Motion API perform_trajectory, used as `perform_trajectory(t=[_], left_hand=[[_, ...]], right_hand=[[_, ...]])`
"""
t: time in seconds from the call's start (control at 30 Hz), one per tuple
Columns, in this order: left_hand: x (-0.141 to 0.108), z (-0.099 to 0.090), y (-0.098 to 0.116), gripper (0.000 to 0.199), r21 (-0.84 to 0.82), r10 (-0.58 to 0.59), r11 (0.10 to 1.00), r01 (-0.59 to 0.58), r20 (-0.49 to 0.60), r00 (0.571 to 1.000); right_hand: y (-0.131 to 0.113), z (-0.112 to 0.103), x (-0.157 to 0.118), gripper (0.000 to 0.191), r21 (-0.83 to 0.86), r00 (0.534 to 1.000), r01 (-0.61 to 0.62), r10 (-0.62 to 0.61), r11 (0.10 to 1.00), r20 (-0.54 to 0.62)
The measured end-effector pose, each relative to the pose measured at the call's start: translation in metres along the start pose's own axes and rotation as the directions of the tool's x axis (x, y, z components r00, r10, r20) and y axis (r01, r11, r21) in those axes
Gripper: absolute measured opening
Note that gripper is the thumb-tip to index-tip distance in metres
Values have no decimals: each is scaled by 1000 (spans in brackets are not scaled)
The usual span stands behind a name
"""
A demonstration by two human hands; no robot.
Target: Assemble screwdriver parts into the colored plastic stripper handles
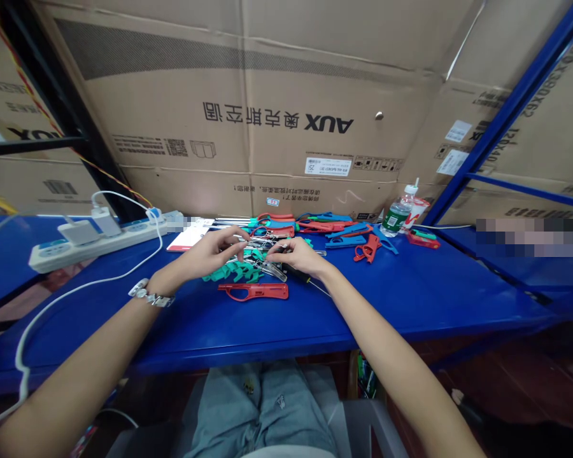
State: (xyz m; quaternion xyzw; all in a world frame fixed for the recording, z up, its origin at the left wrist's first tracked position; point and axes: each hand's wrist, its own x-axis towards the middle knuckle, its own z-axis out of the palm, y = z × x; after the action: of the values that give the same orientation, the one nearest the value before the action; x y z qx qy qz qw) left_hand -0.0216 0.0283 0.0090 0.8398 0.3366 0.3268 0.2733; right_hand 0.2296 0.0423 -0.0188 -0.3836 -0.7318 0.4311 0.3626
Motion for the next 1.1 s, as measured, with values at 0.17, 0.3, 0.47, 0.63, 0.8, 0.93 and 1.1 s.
perform_trajectory(t=[0.17,0.3,0.47,0.63,0.8,0.93,1.1], left_hand=[[0,0,1,17,15,8,1000,-8,6,1000],[0,0,0,20,35,-5,999,4,9,1000],[0,2,-1,22,44,-4,999,2,34,999],[0,6,-4,23,15,-12,1000,10,92,996],[1,10,-3,22,-18,-14,1000,16,124,992],[1,13,-1,19,-49,-14,999,22,168,986],[0,15,-1,19,-96,-5,995,21,168,986]], right_hand=[[-2,3,-1,31,26,999,-31,31,999,-5],[-6,7,0,36,147,997,-28,37,989,-61],[-13,12,2,47,366,975,-8,89,930,-205],[-19,21,6,53,378,960,101,10,920,-280],[-21,26,10,49,438,957,163,-33,884,-289],[-25,27,10,44,517,948,204,-35,832,-317],[-26,26,10,43,558,951,201,-24,805,-309]])
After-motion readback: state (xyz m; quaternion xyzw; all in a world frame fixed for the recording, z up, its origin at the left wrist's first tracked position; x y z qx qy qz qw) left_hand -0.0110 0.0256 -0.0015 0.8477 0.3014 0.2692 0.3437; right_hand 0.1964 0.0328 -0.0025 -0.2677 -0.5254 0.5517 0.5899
